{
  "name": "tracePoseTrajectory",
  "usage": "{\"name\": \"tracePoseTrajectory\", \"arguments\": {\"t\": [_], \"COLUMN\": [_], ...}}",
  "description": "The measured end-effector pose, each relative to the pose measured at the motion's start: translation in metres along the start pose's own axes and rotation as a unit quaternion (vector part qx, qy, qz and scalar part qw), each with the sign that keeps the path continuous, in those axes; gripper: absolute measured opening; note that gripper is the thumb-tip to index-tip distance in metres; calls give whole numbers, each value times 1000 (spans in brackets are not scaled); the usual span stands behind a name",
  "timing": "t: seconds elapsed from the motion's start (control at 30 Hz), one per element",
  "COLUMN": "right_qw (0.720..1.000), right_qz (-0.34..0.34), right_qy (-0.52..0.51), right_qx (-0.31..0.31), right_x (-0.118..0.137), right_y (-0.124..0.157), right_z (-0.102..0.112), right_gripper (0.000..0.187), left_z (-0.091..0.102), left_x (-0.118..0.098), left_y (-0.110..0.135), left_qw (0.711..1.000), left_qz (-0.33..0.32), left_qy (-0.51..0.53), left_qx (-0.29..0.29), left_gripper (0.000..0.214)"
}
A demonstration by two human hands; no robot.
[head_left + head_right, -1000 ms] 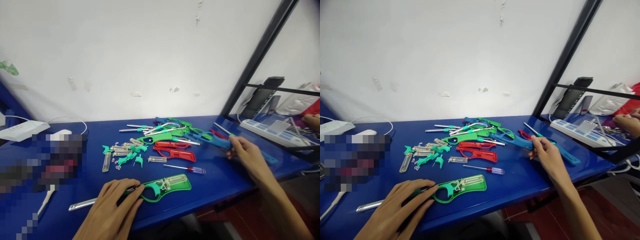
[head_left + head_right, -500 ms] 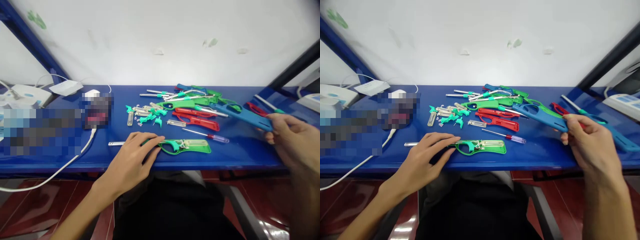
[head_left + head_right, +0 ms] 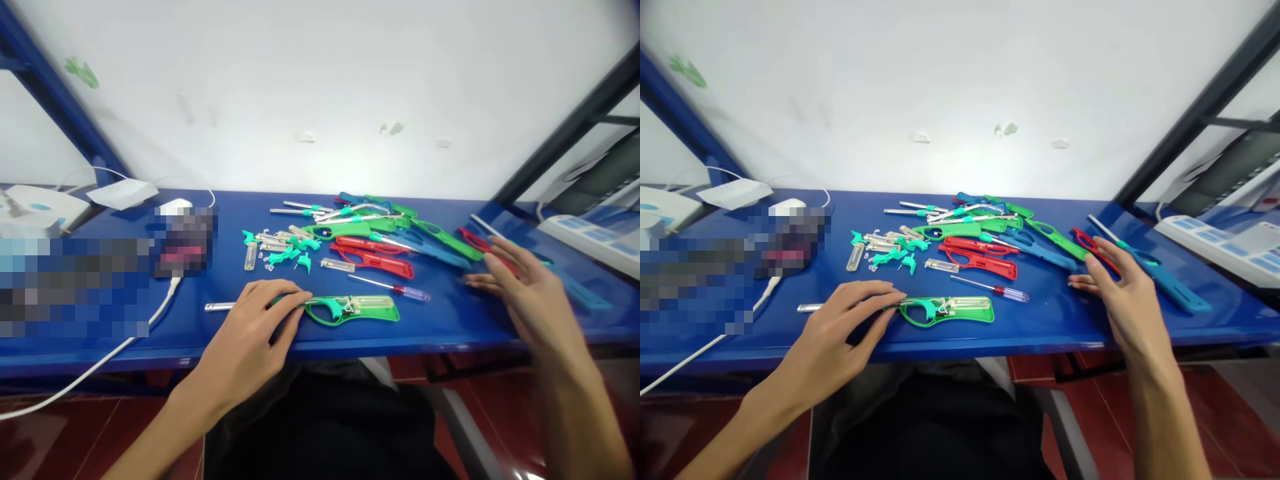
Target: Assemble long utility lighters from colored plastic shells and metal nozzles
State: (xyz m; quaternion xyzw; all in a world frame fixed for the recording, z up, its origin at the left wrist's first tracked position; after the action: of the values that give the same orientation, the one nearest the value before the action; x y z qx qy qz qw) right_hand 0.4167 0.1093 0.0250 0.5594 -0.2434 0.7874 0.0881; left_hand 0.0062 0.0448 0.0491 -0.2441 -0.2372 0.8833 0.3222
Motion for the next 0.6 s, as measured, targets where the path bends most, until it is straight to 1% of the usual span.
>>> {"name": "tracePoseTrajectory", "arguments": {"t": [0.1,0.13,0.17,0.2,0.23,0.27,0.3,0.37,0.4,0.43,0.5,0.53,0.6], "right_qw": [995,990,983,972,956,933,904,836,802,775,739,725,706], "right_qz": [51,77,108,146,189,234,279,352,378,396,413,417,422], "right_qy": [85,118,150,182,211,237,260,295,311,329,367,381,402], "right_qx": [-11,-4,14,39,76,133,194,302,341,366,387,393,403], "right_x": [15,24,36,49,63,77,89,107,112,115,115,114,110], "right_y": [4,4,3,1,-2,-4,-5,-7,-8,-11,-19,-22,-26], "right_z": [2,-3,-13,-28,-49,-77,-107,-166,-190,-210,-236,-244,-252], "right_gripper": [44,39,35,33,31,30,29,28,28,29,33,33,32], "left_z": [1,1,2,2,3,4,5,7,7,8,9,9,10], "left_x": [0,0,-1,-1,-2,-2,-1,0,1,1,1,0,1], "left_y": [0,0,0,-1,-1,-1,0,0,1,2,2,3,3], "left_qw": [1000,1000,1000,1000,1000,1000,1000,1000,1000,1000,999,999,999], "left_qz": [-1,-1,-2,-3,-3,-2,-1,6,8,10,7,6,11], "left_qy": [7,9,9,9,8,8,7,7,4,0,-7,-8,0], "left_qx": [-5,-6,-8,-9,-10,-12,-16,-23,-26,-28,-30,-32,-33], "left_gripper": [28,29,29,29,28,28,27,28,28,29,30,30,30]}}
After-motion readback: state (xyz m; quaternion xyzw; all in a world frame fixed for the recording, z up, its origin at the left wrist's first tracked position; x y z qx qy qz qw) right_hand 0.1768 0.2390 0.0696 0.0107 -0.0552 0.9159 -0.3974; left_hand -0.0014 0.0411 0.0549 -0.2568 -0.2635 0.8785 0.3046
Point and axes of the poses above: each hand's wrist, its own y-axis away from the middle knuckle, its own z-axis out of the back of the hand, x = y × z, the point moved 9 cm from there along -y, towards the middle knuckle, and after that the axes turned 4 degrees about x, right-handed, at the moved point
